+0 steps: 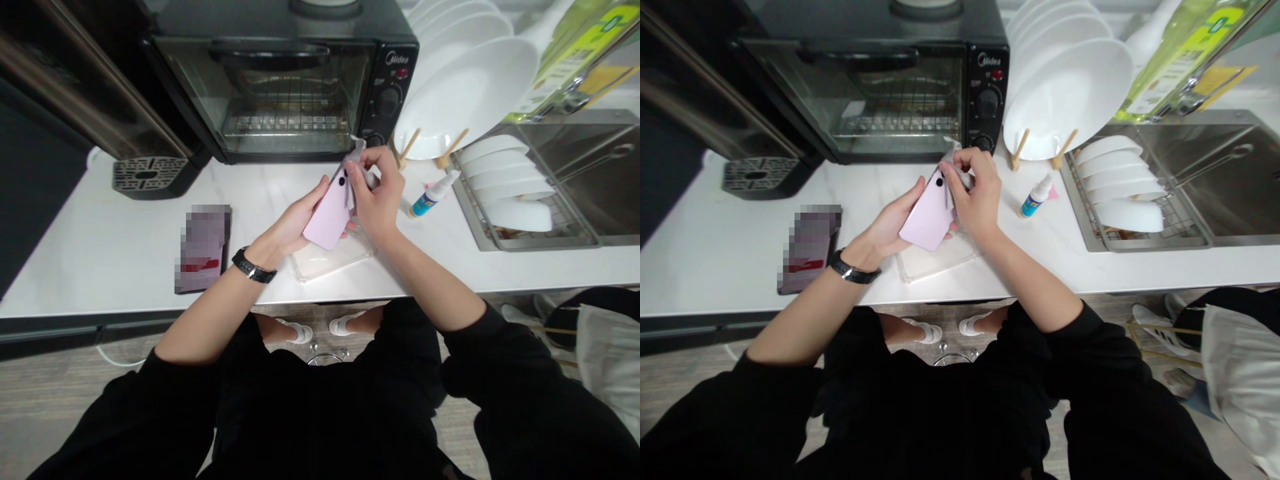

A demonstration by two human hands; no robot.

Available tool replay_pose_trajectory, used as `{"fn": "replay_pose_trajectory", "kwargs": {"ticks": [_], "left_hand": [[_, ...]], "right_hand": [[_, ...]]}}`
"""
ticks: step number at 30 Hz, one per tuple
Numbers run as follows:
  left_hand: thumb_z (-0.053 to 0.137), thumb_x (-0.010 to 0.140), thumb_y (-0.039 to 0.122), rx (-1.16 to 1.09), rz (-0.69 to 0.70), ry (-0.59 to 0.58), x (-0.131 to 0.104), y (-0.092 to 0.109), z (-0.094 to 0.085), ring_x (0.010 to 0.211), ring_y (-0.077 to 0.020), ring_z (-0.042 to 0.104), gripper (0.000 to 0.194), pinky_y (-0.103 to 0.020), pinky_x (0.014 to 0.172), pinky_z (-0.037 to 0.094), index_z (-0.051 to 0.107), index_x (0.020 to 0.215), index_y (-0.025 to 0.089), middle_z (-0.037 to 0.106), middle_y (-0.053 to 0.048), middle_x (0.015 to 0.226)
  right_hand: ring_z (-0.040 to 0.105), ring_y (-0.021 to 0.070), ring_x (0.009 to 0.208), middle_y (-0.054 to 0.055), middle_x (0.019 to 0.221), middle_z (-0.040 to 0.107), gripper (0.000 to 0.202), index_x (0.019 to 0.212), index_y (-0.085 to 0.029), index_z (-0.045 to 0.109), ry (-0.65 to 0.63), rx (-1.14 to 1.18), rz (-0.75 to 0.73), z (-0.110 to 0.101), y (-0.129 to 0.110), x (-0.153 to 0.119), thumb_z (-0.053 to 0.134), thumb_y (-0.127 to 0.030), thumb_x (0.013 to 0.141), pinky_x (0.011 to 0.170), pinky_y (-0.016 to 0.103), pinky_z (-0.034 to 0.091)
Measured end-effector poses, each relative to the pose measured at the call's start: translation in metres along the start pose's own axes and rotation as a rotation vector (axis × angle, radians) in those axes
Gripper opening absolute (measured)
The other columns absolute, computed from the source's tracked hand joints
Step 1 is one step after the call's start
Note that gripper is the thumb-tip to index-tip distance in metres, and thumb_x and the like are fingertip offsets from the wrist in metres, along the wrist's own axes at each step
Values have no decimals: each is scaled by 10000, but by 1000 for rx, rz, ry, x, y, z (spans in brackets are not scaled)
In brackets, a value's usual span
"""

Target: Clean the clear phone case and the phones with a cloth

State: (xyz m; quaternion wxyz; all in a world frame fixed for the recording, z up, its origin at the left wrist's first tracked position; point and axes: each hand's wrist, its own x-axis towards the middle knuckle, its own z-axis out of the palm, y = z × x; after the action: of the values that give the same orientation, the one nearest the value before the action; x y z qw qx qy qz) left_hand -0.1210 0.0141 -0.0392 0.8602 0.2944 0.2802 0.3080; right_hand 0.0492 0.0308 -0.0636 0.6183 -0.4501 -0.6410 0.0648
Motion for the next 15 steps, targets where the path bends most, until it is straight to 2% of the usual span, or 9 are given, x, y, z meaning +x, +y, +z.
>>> {"fn": "replay_pose_trajectory", "kwargs": {"ticks": [3, 8, 10, 12, 15], "left_hand": [[416, 1141, 544, -3, 50, 16, -2, 3, 2, 639, -196, 726, 510, -295, 571, 605, 711, 1376, 201, 773, -68, 870], [470, 1121, 347, -55, 175, 75, -1, 8, 1, 532, -139, 601, 343, -244, 486, 486, 735, 1274, 191, 690, -23, 767], [510, 1105, 314, -28, 157, 97, -1, 9, -1, 513, -119, 574, 317, -218, 453, 441, 735, 1288, 184, 669, -14, 764], [579, 1089, 314, 26, 142, 111, -2, 9, -3, 504, -88, 550, 321, -180, 421, 384, 729, 1346, 193, 673, -14, 800], [658, 1071, 310, 149, 147, 117, -3, 5, -5, 477, -46, 497, 379, -147, 387, 298, 722, 1439, 245, 681, -6, 833]], "right_hand": [[645, 219, 915, 23, 925, 670, 431, 978, -261, 667, -26, 32, -25, -1, 0, 0, 602, -681, 1049, 948, 448, 602], [670, 229, 930, 29, 966, 684, 342, 1066, -263, 676, -141, 79, -135, 3, 2, -4, 619, -600, 1061, 926, 470, 621], [660, 221, 897, 23, 950, 677, 297, 1077, -272, 668, -78, 83, -158, 5, 3, -4, 606, -562, 1076, 865, 445, 611], [655, 224, 889, 20, 953, 674, 256, 1104, -294, 662, 47, 68, -143, 3, 4, -2, 593, -541, 1089, 835, 432, 600], [682, 249, 959, 31, 997, 705, 220, 1133, -336, 674, 169, 3, -114, -3, 5, 5, 584, -533, 1100, 887, 456, 607]]}}
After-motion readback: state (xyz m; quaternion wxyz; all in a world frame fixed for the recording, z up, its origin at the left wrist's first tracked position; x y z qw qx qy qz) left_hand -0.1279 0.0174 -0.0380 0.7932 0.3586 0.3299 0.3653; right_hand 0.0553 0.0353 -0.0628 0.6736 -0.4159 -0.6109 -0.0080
